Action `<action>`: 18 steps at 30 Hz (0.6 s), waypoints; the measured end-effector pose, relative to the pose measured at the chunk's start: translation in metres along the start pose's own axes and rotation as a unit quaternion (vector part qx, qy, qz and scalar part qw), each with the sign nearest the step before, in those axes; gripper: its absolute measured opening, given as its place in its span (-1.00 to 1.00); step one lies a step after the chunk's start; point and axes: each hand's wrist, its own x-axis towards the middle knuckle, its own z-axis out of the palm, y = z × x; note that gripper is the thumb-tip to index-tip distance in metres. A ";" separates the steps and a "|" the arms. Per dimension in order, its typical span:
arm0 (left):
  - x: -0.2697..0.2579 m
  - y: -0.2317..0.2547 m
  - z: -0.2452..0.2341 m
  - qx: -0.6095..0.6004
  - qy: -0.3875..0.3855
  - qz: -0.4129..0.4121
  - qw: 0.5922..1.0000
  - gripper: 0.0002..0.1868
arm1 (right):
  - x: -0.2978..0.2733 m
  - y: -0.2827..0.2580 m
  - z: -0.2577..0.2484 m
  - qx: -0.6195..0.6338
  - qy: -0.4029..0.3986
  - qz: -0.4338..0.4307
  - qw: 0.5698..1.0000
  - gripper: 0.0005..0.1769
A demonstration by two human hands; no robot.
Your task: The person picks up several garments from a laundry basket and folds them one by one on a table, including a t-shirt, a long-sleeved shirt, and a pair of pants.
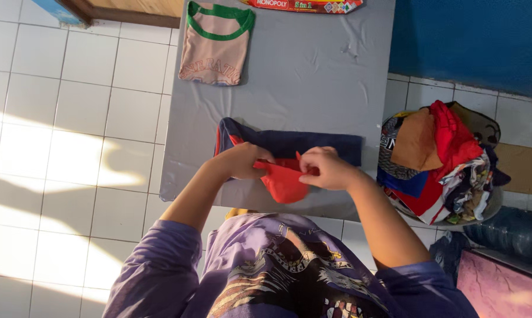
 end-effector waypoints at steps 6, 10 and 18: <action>0.005 -0.049 -0.009 0.216 0.029 -0.136 0.967 -0.71 | -0.026 0.068 -0.029 0.099 0.075 0.023 0.992 -0.70; 0.013 -0.075 0.003 0.272 0.164 -0.176 0.932 -0.73 | -0.010 0.105 -0.007 0.066 0.235 0.184 0.952 -0.64; 0.070 -0.065 0.124 0.278 0.251 -0.005 0.927 -0.48 | 0.015 0.091 0.101 -0.075 0.333 0.091 0.936 -0.59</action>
